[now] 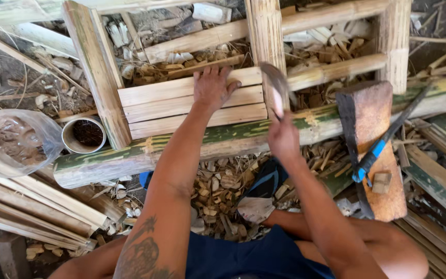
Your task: The person assembles a wooden frame by placing thin wooden slats into a larger frame structure. They use a hammer to secure the slats and a saw to trim excess wood, repeating the process for each slat.
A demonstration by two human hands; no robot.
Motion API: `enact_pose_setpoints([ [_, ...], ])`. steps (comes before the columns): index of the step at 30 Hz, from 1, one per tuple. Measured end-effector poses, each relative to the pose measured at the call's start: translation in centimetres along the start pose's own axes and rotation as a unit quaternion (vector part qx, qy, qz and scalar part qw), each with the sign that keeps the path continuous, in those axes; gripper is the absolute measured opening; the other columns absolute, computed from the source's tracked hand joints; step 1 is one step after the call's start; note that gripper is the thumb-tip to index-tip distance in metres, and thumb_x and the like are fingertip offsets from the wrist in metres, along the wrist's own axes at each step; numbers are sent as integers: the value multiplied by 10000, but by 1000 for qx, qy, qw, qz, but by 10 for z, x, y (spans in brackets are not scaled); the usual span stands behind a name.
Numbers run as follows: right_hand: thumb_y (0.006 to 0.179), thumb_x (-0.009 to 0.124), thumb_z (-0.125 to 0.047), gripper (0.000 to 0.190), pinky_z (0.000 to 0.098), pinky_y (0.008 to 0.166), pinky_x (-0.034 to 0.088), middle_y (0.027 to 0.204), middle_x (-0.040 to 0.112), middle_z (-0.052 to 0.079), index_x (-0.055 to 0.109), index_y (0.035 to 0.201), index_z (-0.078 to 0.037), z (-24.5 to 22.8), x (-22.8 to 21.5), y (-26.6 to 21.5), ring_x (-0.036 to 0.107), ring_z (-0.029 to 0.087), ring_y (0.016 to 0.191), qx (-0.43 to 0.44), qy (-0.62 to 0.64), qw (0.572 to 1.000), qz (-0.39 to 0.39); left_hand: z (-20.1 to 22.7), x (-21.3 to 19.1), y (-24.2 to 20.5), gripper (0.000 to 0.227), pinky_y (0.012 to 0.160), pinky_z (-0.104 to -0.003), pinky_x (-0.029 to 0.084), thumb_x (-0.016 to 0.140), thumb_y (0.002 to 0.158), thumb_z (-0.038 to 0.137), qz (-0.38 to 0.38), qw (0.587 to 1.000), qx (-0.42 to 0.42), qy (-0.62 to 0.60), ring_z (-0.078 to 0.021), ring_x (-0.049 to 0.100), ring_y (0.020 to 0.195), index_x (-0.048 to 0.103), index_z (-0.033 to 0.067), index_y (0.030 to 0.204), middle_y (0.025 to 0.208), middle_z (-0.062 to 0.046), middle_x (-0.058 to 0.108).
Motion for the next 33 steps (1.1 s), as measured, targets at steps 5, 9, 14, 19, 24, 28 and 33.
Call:
enact_pose_setpoints([
  [5, 1147, 399, -230, 292, 301, 410, 420, 655, 526, 4, 488, 1186, 45, -24, 0, 19, 520, 159, 490, -26, 76, 995, 56, -2, -8, -3, 655, 1144, -593, 283, 523, 952, 553, 27, 999, 26, -31, -356, 412, 1383, 457, 165, 1476, 1450, -163, 477],
  [9, 1080, 378, -247, 358, 282, 227, 363, 533, 483, 39, 426, 1374, -48, -68, 63, -7, 435, 152, 339, 80, 186, 976, -86, -58, -18, -58, 488, 1170, -502, 401, 587, 1030, 315, 179, 978, 17, -102, -359, 475, 1344, 480, 111, 1460, 1467, -175, 483],
  [14, 1068, 463, -314, 284, 396, 363, 473, 626, 582, 81, 511, 1129, -41, -161, 149, -40, 579, 241, 469, 11, 174, 971, -164, -207, -58, -180, 284, 1134, -521, 447, 664, 994, 135, 365, 930, -36, -11, -411, 565, 1223, 597, 44, 1254, 1253, -201, 597],
  [19, 1023, 557, -340, 282, 573, 585, 526, 726, 685, 214, 536, 1132, -81, -211, 190, -52, 685, 441, 669, -119, 27, 981, -150, -335, -43, -238, 365, 901, -555, 511, 605, 872, 87, 196, 949, -244, -39, -470, 578, 1142, 613, 4, 1227, 1271, -276, 581],
  [24, 1008, 563, -314, 262, 556, 534, 514, 688, 670, 180, 536, 1091, -67, -248, 205, -54, 674, 416, 610, -212, -23, 968, -136, -371, 8, -215, 281, 913, -516, 570, 497, 1041, 129, 18, 950, -311, -11, -407, 686, 1136, 731, 49, 1176, 1270, -221, 691],
  [28, 1064, 501, -326, 264, 524, 455, 512, 636, 640, 166, 519, 1103, -65, -243, 209, -56, 653, 377, 503, -139, -54, 969, -198, -377, 26, -194, 291, 886, -458, 586, 519, 999, 157, -4, 943, -330, -38, -333, 691, 1137, 762, 64, 1128, 1246, -160, 703],
  [33, 1065, 539, -289, 242, 527, 465, 474, 620, 627, 185, 514, 1045, -49, -243, 201, -57, 637, 405, 519, -157, 4, 980, -119, -381, 37, -190, 307, 893, -446, 589, 502, 1023, 174, -33, 937, -342, -65, -331, 702, 1132, 756, 56, 1149, 1244, -178, 708],
])
Point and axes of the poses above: each hand's wrist, its own y-axis towards the middle knuckle, its own x-axis out of the palm, z = x × y, the point moved 8 cm from there along y, towards the middle knuckle
